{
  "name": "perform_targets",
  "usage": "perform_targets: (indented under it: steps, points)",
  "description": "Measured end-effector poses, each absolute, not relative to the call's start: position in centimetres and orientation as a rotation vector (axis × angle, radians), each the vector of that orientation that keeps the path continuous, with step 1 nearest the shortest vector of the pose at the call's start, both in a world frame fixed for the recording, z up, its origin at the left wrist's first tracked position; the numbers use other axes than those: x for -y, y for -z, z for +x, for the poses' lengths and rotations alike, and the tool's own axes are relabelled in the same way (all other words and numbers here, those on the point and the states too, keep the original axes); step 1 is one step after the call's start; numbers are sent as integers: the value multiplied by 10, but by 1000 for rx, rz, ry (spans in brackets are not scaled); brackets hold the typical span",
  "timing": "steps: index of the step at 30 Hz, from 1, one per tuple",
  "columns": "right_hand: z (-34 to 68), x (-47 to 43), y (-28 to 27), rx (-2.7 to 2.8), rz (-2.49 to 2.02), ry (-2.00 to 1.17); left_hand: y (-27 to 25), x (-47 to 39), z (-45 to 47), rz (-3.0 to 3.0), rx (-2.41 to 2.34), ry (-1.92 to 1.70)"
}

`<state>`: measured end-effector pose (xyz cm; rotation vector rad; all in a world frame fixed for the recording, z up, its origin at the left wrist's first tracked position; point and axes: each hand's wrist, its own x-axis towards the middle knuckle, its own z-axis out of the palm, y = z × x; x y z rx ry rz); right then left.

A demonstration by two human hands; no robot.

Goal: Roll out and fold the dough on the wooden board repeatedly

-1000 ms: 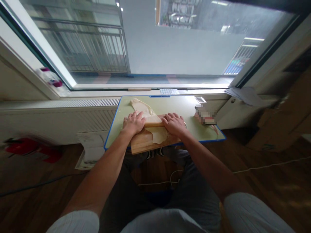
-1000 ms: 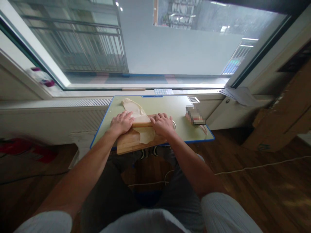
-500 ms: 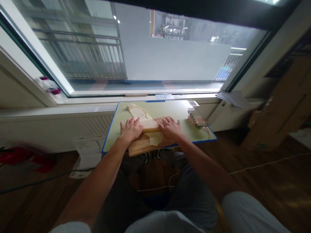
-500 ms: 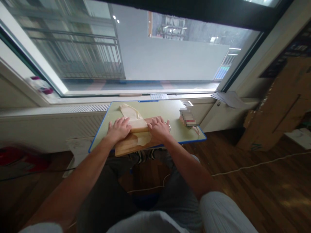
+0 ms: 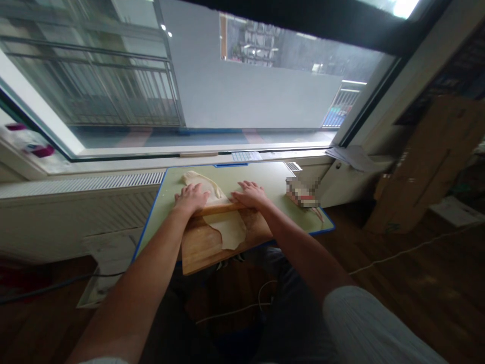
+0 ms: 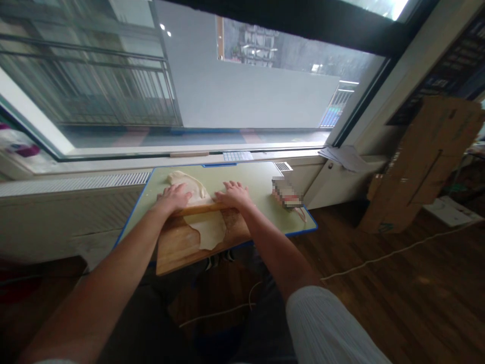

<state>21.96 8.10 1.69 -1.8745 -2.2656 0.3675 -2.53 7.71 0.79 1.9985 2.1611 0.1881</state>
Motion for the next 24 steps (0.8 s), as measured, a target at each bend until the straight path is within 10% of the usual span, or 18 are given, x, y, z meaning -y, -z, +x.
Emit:
perform_targets:
  steps: [24]
  points:
    - [229,7,-15,2372,-1829,-45,-23,14,-3,2223,-2104,-96]
